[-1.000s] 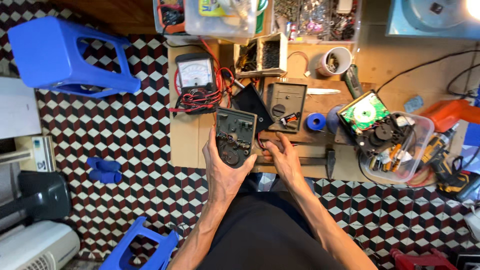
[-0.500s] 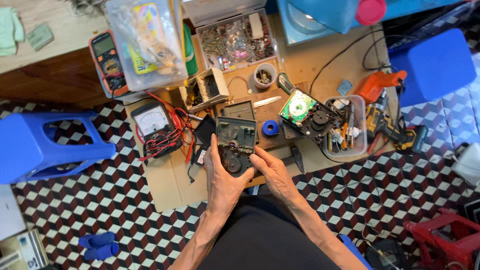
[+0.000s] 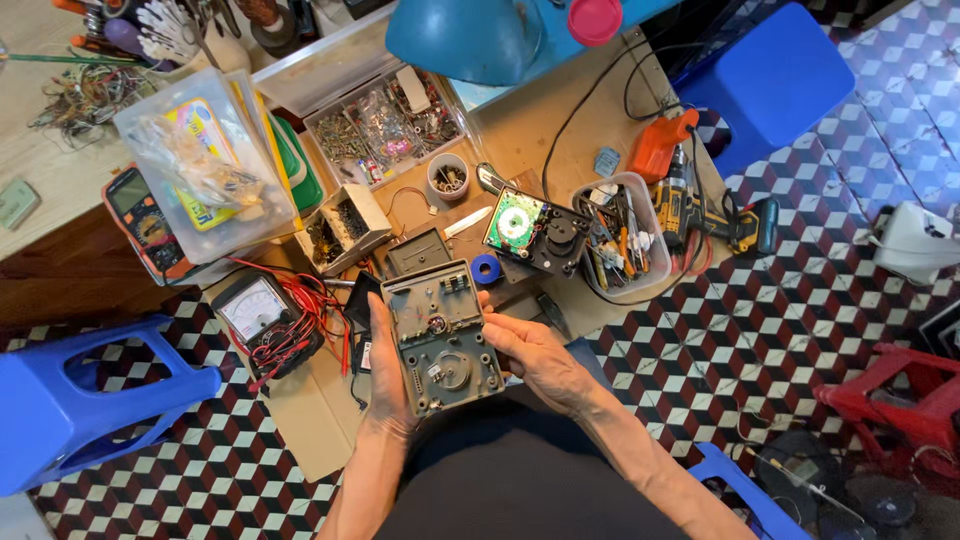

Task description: The person works at a cluttered electronics workbench, using pliers and a screwdriver to manipulate wires and components on a small circuit board and a metal device housing. They repeatedly pick up and set down tools and parts while adjusting connections.

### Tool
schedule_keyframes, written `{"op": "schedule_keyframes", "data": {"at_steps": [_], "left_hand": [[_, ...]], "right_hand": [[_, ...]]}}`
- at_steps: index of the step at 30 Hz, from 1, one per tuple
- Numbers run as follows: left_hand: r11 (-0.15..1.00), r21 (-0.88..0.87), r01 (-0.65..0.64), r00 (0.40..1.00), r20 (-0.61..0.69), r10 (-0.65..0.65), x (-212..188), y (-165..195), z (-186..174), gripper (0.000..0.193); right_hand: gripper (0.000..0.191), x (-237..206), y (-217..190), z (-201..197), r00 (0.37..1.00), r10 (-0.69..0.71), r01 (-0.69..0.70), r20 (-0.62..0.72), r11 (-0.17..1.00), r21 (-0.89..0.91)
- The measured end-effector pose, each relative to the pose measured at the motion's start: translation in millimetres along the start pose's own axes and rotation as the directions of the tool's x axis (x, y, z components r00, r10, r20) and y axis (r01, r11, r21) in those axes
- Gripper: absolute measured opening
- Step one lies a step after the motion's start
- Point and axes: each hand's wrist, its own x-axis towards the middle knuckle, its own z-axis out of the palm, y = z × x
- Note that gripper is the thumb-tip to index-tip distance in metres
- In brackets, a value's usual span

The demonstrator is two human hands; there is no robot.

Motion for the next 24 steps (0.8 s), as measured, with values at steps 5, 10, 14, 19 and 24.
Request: {"op": "schedule_keyframes", "data": {"at_steps": [5,10,14,19,24], "left_hand": [[0.977,-0.183,-0.107,0.994,-0.008,0.107,-0.4,-10.2,18.8,0.091],[0.935,-0.228,-0.272,0.962,-0.036,0.271,-3.4,-18.9,22.7,0.091],[0.842,-0.349,-0.413,0.911,-0.142,0.388,-3.4,-26.3,32.2,0.091],[0.759,-0.319,-0.568,0.822,-0.268,0.503,9.2,-34.9,41.9,0.088],[0.639,-0.295,-0.711,0.700,-0.383,0.603,-7.8,-45.4,26.1,0.085]], "right_hand": [[0.044,12.8,-27.1,-20.9,0.996,0.037,-0.009,0.083,0.947,-0.321],[0.037,22.6,-62.1,-40.5,0.990,0.071,-0.002,0.124,0.872,-0.489],[0.027,32.7,-101.4,-68.0,0.999,-0.055,0.047,0.001,0.846,-0.531],[0.030,35.6,-148.6,-116.4,0.939,-0.280,0.049,-0.199,0.683,-0.729],[0.048,55.1,-151.0,-152.6,0.836,-0.548,0.165,-0.022,0.288,-0.943]]}}
